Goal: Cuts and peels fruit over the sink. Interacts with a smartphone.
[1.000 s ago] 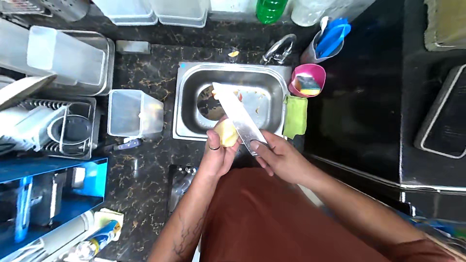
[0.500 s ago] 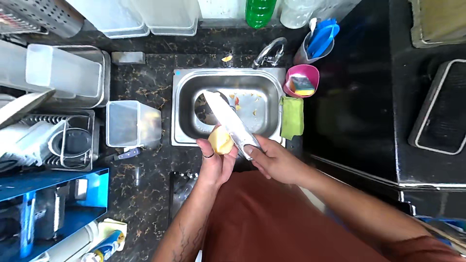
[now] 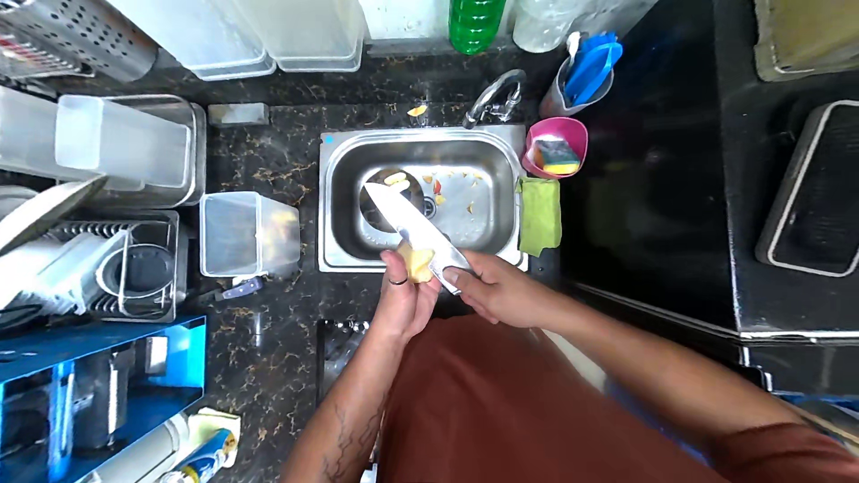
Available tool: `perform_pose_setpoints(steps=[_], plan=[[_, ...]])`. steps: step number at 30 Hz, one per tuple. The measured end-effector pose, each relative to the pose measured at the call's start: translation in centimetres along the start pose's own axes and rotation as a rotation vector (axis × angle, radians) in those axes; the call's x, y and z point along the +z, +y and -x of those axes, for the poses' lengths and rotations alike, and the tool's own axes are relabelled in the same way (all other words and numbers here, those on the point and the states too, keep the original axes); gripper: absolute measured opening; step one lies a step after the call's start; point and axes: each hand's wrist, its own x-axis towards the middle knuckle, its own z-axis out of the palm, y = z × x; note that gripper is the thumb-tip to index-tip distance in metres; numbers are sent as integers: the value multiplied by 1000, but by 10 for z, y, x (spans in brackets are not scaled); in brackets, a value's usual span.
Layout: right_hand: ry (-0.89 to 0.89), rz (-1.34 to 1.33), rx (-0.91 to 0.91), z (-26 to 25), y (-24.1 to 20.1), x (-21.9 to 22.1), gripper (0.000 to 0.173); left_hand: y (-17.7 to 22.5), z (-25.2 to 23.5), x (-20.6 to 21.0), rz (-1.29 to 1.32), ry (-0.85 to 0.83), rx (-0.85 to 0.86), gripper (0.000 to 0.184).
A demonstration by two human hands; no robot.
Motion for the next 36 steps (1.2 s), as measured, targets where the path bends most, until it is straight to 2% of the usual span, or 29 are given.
perform_pose_setpoints(steps=[2, 5, 7, 9, 13, 16, 22, 25, 27, 29, 31, 33, 36], plan=[[120, 101, -47, -1, 3, 4, 35, -4, -5, 4, 39, 56, 66, 92], [354, 506, -164, -1, 12, 13, 36, -4, -21, -8, 27, 109, 217, 82], [386, 706, -223, 2, 21, 20, 41, -2, -27, -19, -54, 105, 271, 81], [386, 802, -206, 5, 28, 28, 43, -3, -29, -23, -106, 113, 279, 81], [408, 908, -70, -1, 35, 30, 52, -13, -39, -20, -133, 165, 242, 65], [376, 881, 36, -9, 46, 25, 54, -23, -49, -18, -132, 202, 166, 56], [233, 752, 148, -20, 54, 6, 50, -35, -68, -27, -80, 229, -67, 55], [276, 798, 237, -26, 60, 5, 51, -43, -81, -40, -362, 275, -33, 54], [370, 861, 338, -33, 65, 2, 60, -47, -93, -54, -552, 397, -94, 72], [460, 785, 386, -40, 78, -13, 59, -46, -109, -80, -598, 512, -237, 79], [456, 667, 443, -46, 90, -33, 54, -39, -125, -118, -531, 542, -341, 58], [348, 669, 558, -51, 98, -49, 51, -33, -140, -161, -526, 470, -358, 39], [286, 668, 615, -62, 105, -51, 46, -21, -164, -208, -759, 377, -290, 51]])
